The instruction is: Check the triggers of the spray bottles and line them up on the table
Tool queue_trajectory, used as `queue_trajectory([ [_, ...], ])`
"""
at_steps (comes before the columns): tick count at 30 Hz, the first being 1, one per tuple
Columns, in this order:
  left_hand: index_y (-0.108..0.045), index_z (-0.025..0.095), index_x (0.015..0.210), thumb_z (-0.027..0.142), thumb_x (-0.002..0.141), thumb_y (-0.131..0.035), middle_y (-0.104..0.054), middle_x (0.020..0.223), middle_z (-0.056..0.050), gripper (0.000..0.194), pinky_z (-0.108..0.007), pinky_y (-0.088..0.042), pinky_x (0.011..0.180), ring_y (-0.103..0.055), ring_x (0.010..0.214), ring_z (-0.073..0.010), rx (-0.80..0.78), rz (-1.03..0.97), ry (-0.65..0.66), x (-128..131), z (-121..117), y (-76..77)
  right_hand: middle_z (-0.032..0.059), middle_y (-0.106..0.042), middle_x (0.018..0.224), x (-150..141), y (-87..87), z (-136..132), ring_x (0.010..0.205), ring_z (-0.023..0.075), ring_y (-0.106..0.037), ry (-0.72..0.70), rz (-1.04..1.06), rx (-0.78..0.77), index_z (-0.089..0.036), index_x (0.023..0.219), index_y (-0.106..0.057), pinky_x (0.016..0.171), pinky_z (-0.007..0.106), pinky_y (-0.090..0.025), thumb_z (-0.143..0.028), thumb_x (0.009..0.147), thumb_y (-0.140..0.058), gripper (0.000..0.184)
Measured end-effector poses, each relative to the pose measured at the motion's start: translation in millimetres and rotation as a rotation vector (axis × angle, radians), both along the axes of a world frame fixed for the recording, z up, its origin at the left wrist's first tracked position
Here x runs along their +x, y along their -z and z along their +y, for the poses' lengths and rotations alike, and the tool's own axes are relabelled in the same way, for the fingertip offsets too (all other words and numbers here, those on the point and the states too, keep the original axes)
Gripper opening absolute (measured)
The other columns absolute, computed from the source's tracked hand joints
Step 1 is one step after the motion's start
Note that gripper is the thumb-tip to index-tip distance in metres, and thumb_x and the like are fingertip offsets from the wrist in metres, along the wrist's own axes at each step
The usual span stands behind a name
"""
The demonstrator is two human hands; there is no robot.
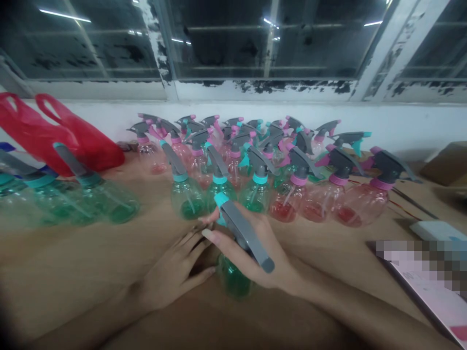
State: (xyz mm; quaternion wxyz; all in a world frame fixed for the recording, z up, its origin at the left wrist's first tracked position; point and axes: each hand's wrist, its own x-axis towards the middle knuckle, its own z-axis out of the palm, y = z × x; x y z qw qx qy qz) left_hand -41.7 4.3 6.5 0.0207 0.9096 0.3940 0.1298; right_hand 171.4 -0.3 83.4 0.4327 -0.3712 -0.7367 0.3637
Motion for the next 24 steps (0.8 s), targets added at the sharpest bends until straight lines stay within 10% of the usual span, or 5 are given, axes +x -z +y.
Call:
queue_trajectory([
  [11, -0.017, 0.018, 0.147, 0.046, 0.093, -0.049, -0.035, 0.146, -0.014, 0.069, -0.046, -0.027, 0.108, -0.026, 0.137, -0.0282, -0.012, -0.026, -0.003, 1.5, -0.3, -2.8, 0.0016, -0.066, 0.106, 3.3, 4.2, 6.1, 0.086, 0.0188, -0.065, -0.073, 0.002, 0.005, -0.027, 0.114, -0.056, 0.08, 0.035, -0.053, -0.024, 0.082, -0.062, 0.033],
  [24, -0.033, 0.015, 0.14, 0.046, 0.093, -0.049, -0.037, 0.145, -0.014, 0.059, -0.045, -0.03, 0.108, -0.03, 0.135, -0.0276, -0.005, -0.009, -0.012, 1.4, 0.4, -3.9, 0.0017, -0.059, 0.126, 2.2, 8.6, 7.0, 0.112, 0.0174, -0.059, -0.166, 0.131, -0.029, -0.026, 0.121, -0.053, 0.099, 0.031, -0.047, -0.013, 0.081, -0.06, 0.042],
])
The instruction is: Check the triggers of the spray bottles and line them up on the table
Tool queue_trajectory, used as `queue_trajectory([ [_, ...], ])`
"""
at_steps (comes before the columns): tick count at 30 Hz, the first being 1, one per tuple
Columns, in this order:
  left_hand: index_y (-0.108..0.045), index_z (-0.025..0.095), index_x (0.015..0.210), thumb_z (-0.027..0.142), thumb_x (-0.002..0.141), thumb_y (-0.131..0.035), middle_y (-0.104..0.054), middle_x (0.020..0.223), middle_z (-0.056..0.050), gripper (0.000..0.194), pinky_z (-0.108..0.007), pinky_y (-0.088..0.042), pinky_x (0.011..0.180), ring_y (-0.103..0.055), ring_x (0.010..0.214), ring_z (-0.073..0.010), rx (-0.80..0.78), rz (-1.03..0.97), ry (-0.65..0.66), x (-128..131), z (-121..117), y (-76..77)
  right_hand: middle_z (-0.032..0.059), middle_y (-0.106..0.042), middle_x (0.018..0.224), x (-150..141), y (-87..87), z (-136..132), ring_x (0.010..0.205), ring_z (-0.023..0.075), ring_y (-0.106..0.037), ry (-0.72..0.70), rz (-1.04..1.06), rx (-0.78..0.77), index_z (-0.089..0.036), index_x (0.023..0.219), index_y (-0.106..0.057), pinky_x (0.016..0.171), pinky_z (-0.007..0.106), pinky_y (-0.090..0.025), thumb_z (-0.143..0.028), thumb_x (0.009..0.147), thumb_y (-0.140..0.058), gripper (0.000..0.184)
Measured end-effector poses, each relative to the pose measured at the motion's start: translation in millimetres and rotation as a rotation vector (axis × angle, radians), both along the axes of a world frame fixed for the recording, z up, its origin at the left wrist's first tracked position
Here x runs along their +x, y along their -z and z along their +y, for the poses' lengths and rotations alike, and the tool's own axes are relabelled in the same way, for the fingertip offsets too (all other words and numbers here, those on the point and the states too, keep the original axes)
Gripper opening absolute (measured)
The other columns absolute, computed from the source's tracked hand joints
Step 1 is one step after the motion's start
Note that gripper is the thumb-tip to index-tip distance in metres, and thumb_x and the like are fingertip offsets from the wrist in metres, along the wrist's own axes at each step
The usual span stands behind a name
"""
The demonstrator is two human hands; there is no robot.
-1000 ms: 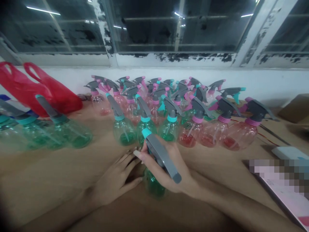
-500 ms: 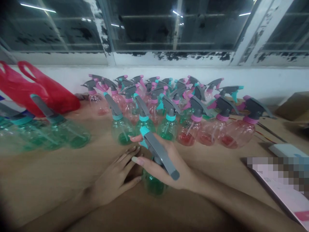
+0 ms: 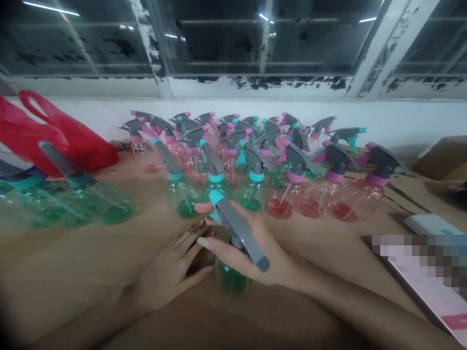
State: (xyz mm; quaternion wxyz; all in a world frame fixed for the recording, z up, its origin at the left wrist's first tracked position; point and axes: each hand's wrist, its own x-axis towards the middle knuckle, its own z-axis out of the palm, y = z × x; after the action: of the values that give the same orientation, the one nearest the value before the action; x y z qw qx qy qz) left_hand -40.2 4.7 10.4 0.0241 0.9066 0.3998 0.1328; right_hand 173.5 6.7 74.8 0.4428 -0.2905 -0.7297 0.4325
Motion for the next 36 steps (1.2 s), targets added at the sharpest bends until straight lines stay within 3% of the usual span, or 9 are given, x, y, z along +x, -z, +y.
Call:
queue_trajectory([
  [15, -0.034, 0.012, 0.138, 0.044, 0.092, -0.051, -0.039, 0.143, -0.016, 0.058, -0.046, -0.032, 0.106, -0.032, 0.134, -0.0285, 0.013, 0.001, 0.008, -0.1, -0.3, 1.8, 0.0047, -0.057, 0.13, 0.5, -1.3, -2.5, 0.111, 0.021, -0.06, -0.007, 0.024, -0.063, -0.024, 0.121, -0.053, 0.096, 0.034, -0.051, -0.015, 0.079, -0.063, 0.044],
  [22, -0.035, 0.015, 0.138, 0.045, 0.093, -0.05, -0.041, 0.142, -0.015, 0.056, -0.047, -0.033, 0.105, -0.034, 0.132, -0.0292, 0.026, -0.008, 0.005, -0.4, -0.6, 2.5, 0.0021, -0.055, 0.132, 0.0, -1.4, -1.0, 0.11, 0.0164, -0.061, -0.064, 0.075, -0.051, -0.027, 0.125, -0.051, 0.095, 0.027, -0.051, -0.007, 0.079, -0.062, 0.051],
  [30, -0.035, 0.014, 0.138, 0.043, 0.092, -0.051, -0.041, 0.141, -0.016, 0.057, -0.047, -0.034, 0.104, -0.035, 0.132, -0.0297, 0.01, -0.005, 0.01, 0.0, -0.1, 0.7, 0.0059, -0.06, 0.12, -1.3, -7.1, -2.7, 0.099, 0.0166, -0.065, -0.025, 0.067, -0.082, -0.021, 0.11, -0.055, 0.083, 0.026, -0.055, -0.016, 0.079, -0.065, 0.033],
  [36, -0.036, 0.014, 0.138, 0.044, 0.092, -0.051, -0.041, 0.141, -0.016, 0.056, -0.047, -0.034, 0.105, -0.035, 0.132, -0.0292, 0.014, 0.009, 0.012, 0.7, -0.1, -1.1, 0.0041, -0.061, 0.118, -1.0, -4.7, -1.9, 0.097, 0.0165, -0.065, -0.038, 0.073, -0.089, -0.023, 0.111, -0.056, 0.087, 0.03, -0.054, -0.014, 0.079, -0.064, 0.034],
])
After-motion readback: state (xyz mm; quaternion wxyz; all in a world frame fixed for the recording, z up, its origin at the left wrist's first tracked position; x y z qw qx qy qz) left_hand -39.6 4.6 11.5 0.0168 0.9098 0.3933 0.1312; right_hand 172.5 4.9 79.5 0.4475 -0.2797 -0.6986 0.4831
